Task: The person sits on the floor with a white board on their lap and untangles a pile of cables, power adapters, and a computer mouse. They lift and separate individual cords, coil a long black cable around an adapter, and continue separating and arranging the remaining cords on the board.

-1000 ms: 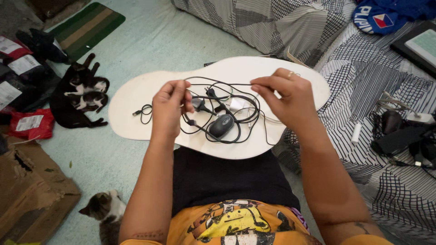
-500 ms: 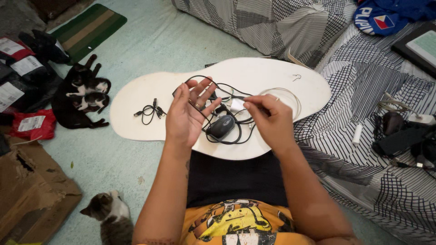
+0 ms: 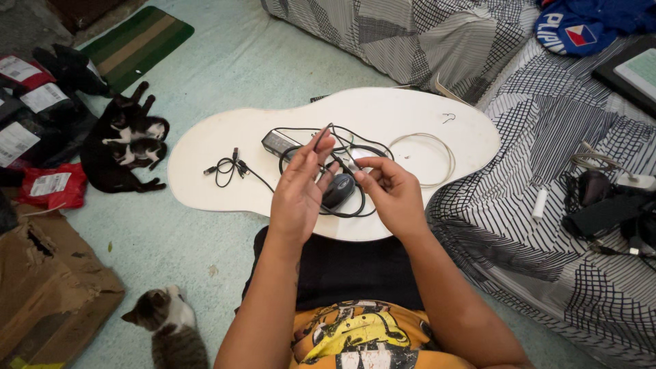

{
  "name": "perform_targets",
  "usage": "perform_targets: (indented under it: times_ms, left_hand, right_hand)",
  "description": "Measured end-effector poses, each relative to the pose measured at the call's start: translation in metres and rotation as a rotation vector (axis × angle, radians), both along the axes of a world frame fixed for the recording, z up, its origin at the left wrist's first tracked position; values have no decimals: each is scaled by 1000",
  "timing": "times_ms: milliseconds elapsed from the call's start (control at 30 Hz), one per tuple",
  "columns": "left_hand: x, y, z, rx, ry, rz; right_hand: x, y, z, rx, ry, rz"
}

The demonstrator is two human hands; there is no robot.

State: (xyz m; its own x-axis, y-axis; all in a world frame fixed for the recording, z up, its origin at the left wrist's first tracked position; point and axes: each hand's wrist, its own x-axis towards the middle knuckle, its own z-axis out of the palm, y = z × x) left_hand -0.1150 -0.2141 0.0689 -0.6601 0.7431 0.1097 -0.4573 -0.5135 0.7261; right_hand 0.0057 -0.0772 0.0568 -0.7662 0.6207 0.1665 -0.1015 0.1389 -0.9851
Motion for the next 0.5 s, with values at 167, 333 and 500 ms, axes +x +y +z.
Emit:
perform_targets:
  times_ms: [167, 333, 500]
  left_hand:
    - [7, -1, 2, -45, 68, -26]
    - [13, 0, 5, -196, 271, 4]
    - [16, 2, 1, -232, 489, 60]
  right_hand:
    - [1, 0, 2, -29, -13, -3]
    - [2, -1, 12, -76, -39, 7]
    - [3, -4, 17, -164, -13, 64]
